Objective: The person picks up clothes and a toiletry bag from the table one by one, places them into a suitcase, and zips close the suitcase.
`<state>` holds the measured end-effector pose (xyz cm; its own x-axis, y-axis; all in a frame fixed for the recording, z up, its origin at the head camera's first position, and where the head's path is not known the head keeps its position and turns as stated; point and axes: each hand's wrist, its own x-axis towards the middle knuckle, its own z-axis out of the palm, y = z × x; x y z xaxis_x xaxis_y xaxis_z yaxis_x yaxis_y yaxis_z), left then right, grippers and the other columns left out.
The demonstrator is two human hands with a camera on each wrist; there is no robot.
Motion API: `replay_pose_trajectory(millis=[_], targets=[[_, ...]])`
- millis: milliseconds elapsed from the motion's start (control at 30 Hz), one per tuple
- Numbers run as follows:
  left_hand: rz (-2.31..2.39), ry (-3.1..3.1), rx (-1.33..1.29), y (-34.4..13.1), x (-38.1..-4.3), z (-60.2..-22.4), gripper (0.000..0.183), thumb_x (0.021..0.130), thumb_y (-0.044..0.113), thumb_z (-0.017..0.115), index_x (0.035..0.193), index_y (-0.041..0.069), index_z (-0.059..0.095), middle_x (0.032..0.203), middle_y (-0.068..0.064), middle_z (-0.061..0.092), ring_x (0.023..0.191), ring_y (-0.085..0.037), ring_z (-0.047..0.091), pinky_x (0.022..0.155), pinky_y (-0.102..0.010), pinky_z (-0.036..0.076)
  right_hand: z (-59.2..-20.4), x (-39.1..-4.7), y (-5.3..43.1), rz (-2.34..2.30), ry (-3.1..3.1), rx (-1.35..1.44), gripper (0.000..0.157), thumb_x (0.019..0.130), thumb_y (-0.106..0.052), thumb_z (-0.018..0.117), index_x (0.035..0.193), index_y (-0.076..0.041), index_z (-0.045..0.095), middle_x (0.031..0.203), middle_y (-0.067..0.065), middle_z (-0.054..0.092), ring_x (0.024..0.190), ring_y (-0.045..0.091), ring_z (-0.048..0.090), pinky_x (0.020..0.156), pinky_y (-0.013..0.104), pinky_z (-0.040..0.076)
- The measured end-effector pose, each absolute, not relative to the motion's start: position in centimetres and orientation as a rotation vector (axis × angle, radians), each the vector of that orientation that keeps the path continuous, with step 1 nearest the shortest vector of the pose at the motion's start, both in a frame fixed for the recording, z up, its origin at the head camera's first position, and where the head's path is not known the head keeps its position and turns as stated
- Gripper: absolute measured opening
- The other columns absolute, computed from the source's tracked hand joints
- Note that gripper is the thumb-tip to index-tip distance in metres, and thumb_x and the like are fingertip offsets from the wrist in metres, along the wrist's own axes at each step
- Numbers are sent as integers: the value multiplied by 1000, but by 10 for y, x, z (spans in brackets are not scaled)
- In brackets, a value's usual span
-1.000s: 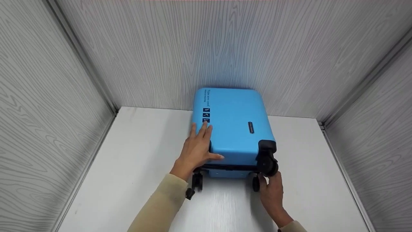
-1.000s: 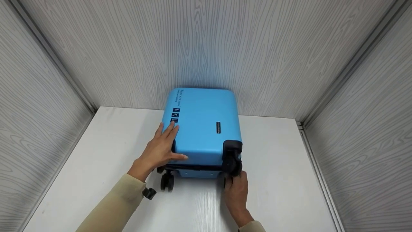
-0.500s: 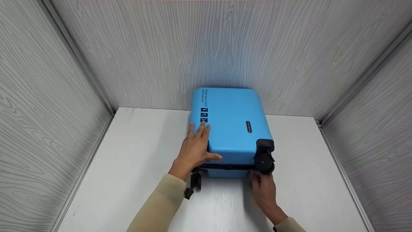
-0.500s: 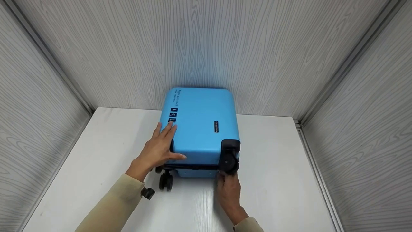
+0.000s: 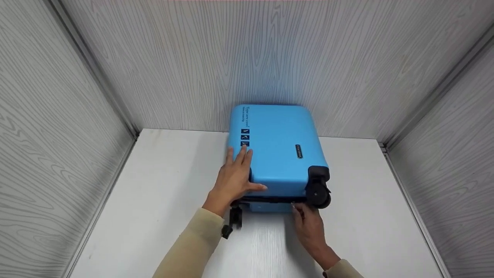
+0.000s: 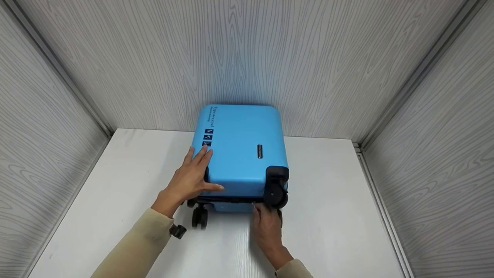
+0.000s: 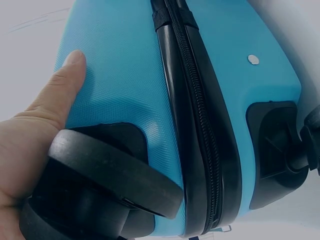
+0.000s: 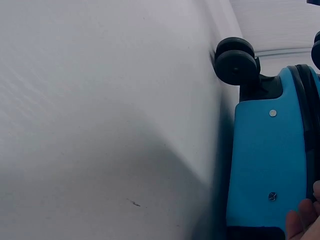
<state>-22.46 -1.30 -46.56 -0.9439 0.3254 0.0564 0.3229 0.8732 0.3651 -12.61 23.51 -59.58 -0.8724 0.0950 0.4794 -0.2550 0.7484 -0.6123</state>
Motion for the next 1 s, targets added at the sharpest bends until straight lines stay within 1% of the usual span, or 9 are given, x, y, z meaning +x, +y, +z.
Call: replay_pose_trajectory(millis=[133,367,600,767,1000], targets=[[597,3032,524,-13,-225,-465,129,75,77,79,170,14,21,178,-8,14,163,-43,5,117,-62,42,-596,-121,235,905,-2474,105,11,96,-1,73,104,-8,71,90,0,63,83,14,55,69,37,48],[599,3034,519,-13,-224,-466,128,74,77,80,170,14,22,178,-8,15,163,-44,6,116,-63,42,-596,-121,236,845,-2427,169,13,93,1,72,97,-9,65,83,-3,55,76,10,49,65,32,44],[591,3042,532,-14,-225,-465,128,75,76,80,170,14,22,178,-9,16,163,-44,7,114,-62,44,-597,-124,235,812,-2399,215,10,94,2,71,96,-8,67,85,-1,59,76,10,51,66,35,47],[592,3036,531,-14,-226,-465,128,75,77,80,170,14,22,178,-9,15,163,-44,6,116,-61,43,-597,-124,232,810,-2400,224,14,91,4,74,97,-7,69,87,1,63,76,13,56,66,36,50],[599,3045,530,-14,-225,-466,129,74,77,80,170,14,23,177,-9,17,163,-44,8,116,-62,43,-594,-125,228,821,-2403,243,14,91,3,74,95,-8,68,87,0,63,76,13,56,66,37,50]])
